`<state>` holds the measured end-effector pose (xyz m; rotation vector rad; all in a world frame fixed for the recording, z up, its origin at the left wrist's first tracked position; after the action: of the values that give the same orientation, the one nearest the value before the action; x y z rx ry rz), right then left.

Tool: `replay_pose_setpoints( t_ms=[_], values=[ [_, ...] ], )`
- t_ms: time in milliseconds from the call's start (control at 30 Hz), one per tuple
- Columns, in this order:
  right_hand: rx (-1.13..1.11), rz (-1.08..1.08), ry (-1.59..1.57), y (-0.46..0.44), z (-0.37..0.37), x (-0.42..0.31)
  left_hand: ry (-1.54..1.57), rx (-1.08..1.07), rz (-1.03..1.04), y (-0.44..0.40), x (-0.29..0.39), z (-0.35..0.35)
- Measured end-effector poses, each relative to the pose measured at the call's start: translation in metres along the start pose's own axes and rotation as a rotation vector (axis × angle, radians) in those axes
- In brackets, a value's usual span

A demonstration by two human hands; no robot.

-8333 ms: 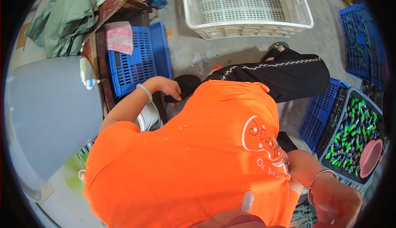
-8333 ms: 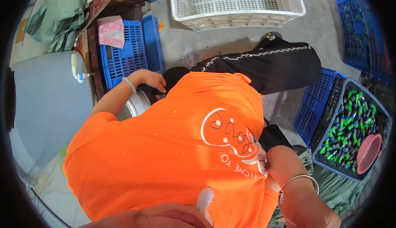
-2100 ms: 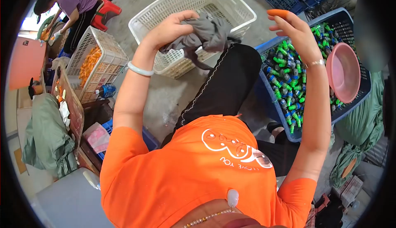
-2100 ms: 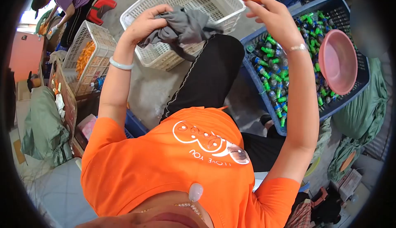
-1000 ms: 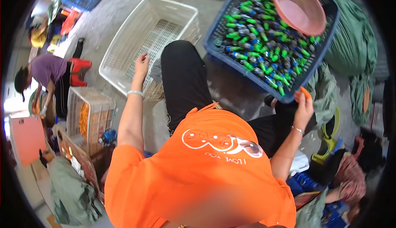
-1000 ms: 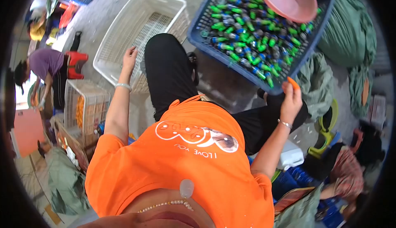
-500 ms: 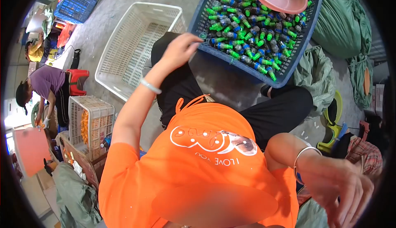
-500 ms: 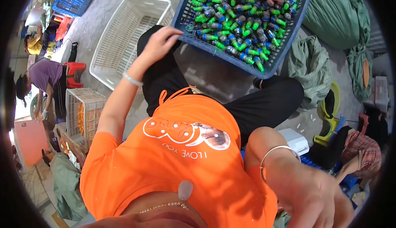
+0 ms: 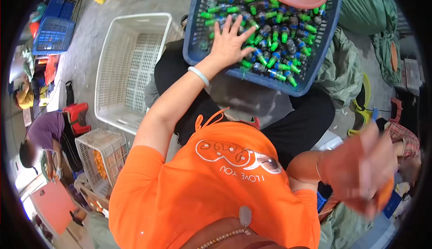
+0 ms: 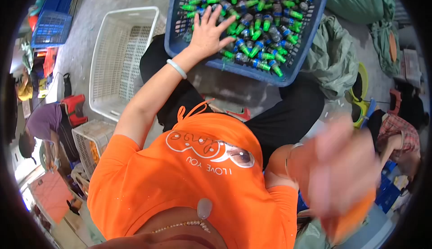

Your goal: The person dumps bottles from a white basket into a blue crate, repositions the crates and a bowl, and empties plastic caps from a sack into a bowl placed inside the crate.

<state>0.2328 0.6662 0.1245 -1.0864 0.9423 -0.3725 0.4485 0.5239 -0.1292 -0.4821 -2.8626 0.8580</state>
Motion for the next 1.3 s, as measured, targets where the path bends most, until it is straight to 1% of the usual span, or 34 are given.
replay_pose_setpoints(
  t_ms=[67, 100, 133, 167, 233, 300, 367, 400, 433, 467, 500, 533, 567, 600, 633, 667, 700, 767, 867, 900, 1000, 1133, 1233, 1267, 1300],
  values=[
    [0.395, 0.166, 0.352, 0.004, -0.018, 0.047, -0.035, -0.089, 0.036, -0.009, 0.005, 0.015],
    [0.429, 0.289, 0.578, 0.024, -0.056, 0.070, -0.032, -0.068, 0.043, -0.010, 0.007, 0.015],
    [0.568, 0.406, 0.668, 0.029, -0.080, 0.096, 0.015, -0.221, -0.002, -0.006, 0.004, 0.024],
    [0.534, 0.499, 0.808, 0.032, -0.109, 0.119, 0.060, -0.374, -0.045, 0.001, 0.000, 0.032],
    [0.586, 0.707, 0.959, 0.052, -0.178, 0.166, 0.064, -0.356, -0.046, 0.016, 0.000, 0.030],
    [0.726, 0.953, 0.771, 0.055, -0.202, 0.208, 0.067, -0.349, -0.056, 0.026, -0.002, 0.025],
    [0.710, 1.196, 0.463, 0.048, -0.200, 0.243, 0.015, -0.194, -0.049, 0.026, -0.003, 0.010],
    [0.701, 1.189, 0.463, 0.045, -0.204, 0.259, -0.010, -0.120, -0.045, 0.027, 0.000, 0.001],
    [0.719, 1.279, 0.308, 0.053, -0.206, 0.282, -0.016, -0.110, -0.045, 0.026, 0.003, -0.008],
    [0.732, 1.361, 0.148, 0.055, -0.206, 0.298, 0.049, -0.092, 0.028, 0.023, 0.010, -0.021],
    [0.725, 1.352, 0.142, 0.047, -0.208, 0.303, 0.111, -0.078, 0.099, 0.023, 0.016, -0.034],
    [0.723, 1.257, 0.232, 0.036, -0.217, 0.303, 0.173, -0.067, 0.169, 0.026, 0.020, -0.043],
    [0.724, 1.158, 0.321, 0.025, -0.225, 0.301, 0.165, -0.064, 0.171, 0.031, 0.019, -0.042],
    [0.727, 1.058, 0.413, 0.015, -0.234, 0.297, 0.220, -0.124, 0.251, 0.040, 0.024, -0.033],
    [0.688, 0.768, 0.678, -0.009, -0.239, 0.277, 0.279, -0.185, 0.330, 0.044, 0.029, -0.030],
    [0.591, 0.599, 0.921, -0.028, -0.242, 0.257, 0.285, -0.184, 0.333, 0.045, 0.029, -0.028],
    [0.521, 0.421, 1.186, -0.045, -0.242, 0.236, 0.271, -0.250, 0.338, 0.045, 0.030, -0.026],
    [0.400, 0.374, 1.452, -0.051, -0.243, 0.224, 0.242, -0.382, 0.352, 0.046, 0.030, -0.020],
    [0.121, 0.433, 1.789, -0.043, -0.227, 0.235, 0.203, -0.400, 0.425, 0.052, 0.032, -0.007],
    [0.124, 0.445, 1.800, -0.038, -0.221, 0.239, 0.175, -0.410, 0.456, 0.054, 0.035, -0.004],
    [0.090, 0.426, 1.733, -0.025, -0.204, 0.261, 0.178, -0.425, 0.451, 0.052, 0.035, -0.003],
    [0.169, 0.355, 1.608, -0.018, -0.203, 0.278, 0.162, -0.427, 0.433, 0.050, 0.037, -0.006],
    [0.104, 0.283, 1.537, -0.008, -0.194, 0.272, 0.140, -0.404, 0.426, 0.050, 0.033, -0.009],
    [0.114, 0.281, 1.539, -0.002, -0.191, 0.270, 0.138, -0.380, 0.428, 0.050, 0.034, -0.010],
    [0.094, 0.349, 1.532, 0.005, -0.186, 0.273, 0.140, -0.354, 0.434, 0.049, 0.037, -0.011]
  ],
)
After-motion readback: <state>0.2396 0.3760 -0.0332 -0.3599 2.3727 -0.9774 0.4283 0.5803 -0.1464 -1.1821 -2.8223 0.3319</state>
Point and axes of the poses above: each hand's wrist, its own y-axis away from the middle knuckle, its own z-axis out of the palm, x = y × z, the point moved 6 cm from there along -y, towards the middle knuckle, and after that the axes turned 8 degrees about -y, right-handed, at the moved point
